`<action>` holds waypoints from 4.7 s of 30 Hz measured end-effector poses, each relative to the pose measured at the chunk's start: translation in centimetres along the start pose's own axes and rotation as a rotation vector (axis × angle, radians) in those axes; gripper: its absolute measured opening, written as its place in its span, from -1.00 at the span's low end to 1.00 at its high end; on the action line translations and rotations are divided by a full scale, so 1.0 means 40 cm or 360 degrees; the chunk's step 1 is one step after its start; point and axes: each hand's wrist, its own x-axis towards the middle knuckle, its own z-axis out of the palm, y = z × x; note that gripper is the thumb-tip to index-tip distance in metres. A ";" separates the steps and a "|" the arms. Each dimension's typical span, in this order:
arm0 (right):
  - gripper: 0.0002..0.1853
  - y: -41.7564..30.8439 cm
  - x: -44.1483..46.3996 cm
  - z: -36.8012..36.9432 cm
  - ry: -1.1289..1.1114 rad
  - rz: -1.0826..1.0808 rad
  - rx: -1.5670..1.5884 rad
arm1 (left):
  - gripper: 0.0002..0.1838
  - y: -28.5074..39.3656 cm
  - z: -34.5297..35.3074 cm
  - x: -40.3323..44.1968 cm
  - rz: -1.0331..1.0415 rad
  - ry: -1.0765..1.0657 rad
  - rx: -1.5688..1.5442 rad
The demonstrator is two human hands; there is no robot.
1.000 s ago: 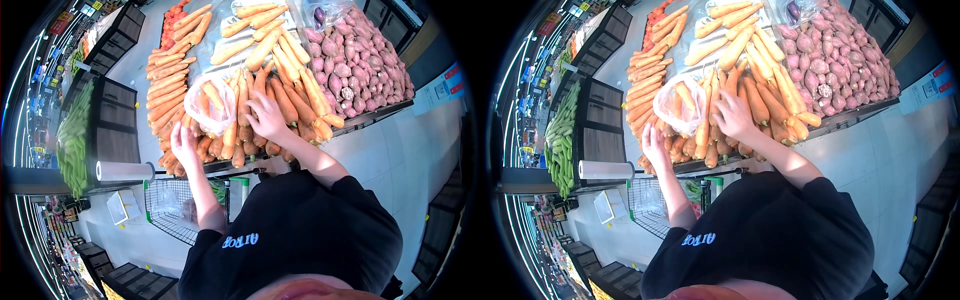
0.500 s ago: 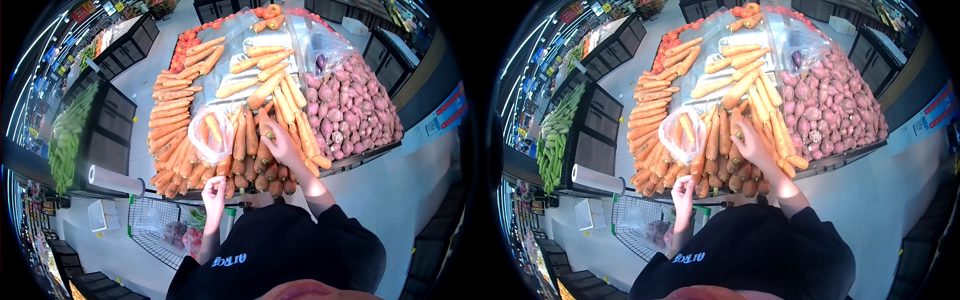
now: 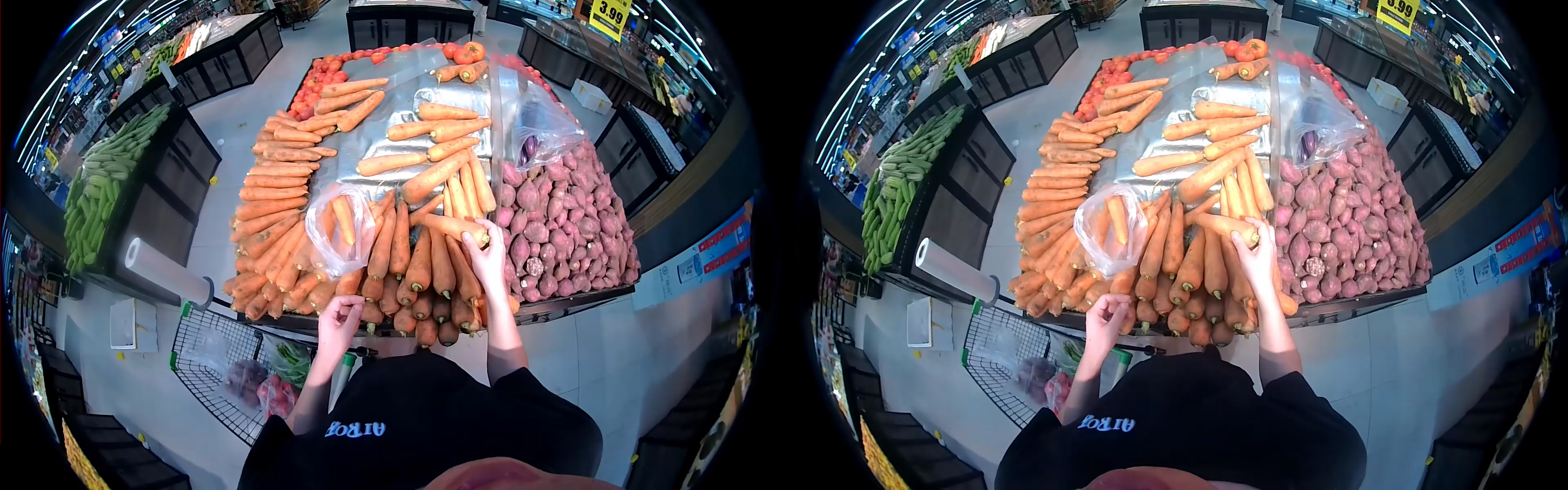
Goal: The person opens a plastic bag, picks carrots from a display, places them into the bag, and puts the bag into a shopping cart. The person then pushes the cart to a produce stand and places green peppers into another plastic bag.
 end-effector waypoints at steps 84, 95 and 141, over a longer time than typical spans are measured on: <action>-0.49 -0.289 -0.090 0.457 -0.1006 -0.0842 0.0181 | -0.78 0.038 -0.020 0.140 0.0488 0.0023 -0.0320; -0.73 -0.342 -0.072 0.549 -0.0936 -0.1139 -0.0501 | -0.81 0.062 -0.065 0.174 0.0511 0.0330 -0.0398; -0.04 0.078 -0.169 -0.127 -0.0352 0.0749 -0.1059 | -0.85 -0.022 -0.049 0.039 0.0461 0.0425 -0.0297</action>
